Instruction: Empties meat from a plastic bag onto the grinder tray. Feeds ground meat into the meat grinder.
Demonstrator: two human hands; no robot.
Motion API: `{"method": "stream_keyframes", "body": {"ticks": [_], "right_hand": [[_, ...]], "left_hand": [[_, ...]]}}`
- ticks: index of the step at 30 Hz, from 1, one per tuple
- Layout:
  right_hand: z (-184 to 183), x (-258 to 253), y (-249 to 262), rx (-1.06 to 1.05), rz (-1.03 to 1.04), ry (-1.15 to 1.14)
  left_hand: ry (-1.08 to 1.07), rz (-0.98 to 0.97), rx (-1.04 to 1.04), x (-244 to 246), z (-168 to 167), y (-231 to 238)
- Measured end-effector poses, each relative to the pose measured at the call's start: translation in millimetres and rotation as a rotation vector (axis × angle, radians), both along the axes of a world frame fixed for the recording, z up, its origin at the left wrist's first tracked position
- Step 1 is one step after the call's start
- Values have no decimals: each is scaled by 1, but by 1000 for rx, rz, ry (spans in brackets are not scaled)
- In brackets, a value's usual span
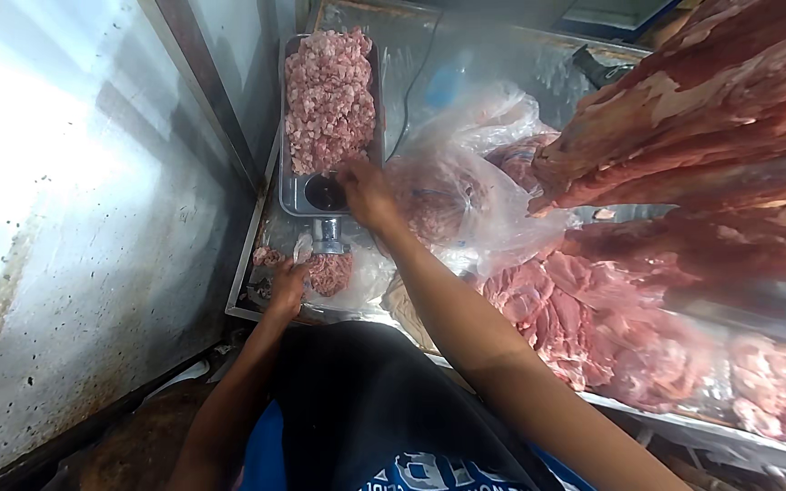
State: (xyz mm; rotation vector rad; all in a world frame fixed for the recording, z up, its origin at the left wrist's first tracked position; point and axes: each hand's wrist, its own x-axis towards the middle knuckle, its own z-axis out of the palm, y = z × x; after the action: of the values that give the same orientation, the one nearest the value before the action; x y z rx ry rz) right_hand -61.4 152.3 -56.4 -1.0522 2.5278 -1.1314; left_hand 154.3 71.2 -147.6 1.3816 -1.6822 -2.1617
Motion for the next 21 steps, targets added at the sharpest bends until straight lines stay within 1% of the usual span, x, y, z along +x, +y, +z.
{"method": "stream_keyframes", "body": {"ticks": [6,8,10,12,13,14,15,17,19,20,21], "right_hand": [[-3,1,-4,-16,4,7],[0,0,1,10,0,-14],[9,-5,7,83,30,-25],[19,-20,6,159,117,66],[27,-31,-4,212,182,149],[32,-42,-17,262,242,240],[38,-48,-33,286,272,297],[51,-51,-60,359,279,337],[51,-49,-77,455,323,356],[44,-48,-77,468,421,446],[42,-40,-72,380,570,612]], "left_hand": [[11,3,2,2,-2,-3],[24,-18,1,1,-2,-1],[42,-58,-16,3,9,2],[34,-90,-52,9,40,3],[40,-94,-55,15,53,1],[55,-87,-66,21,53,0],[67,-74,-85,25,47,1],[100,-64,-95,28,40,5],[116,-59,-85,29,43,12],[124,-54,-85,31,44,16],[131,-51,-92,33,45,19]]}}
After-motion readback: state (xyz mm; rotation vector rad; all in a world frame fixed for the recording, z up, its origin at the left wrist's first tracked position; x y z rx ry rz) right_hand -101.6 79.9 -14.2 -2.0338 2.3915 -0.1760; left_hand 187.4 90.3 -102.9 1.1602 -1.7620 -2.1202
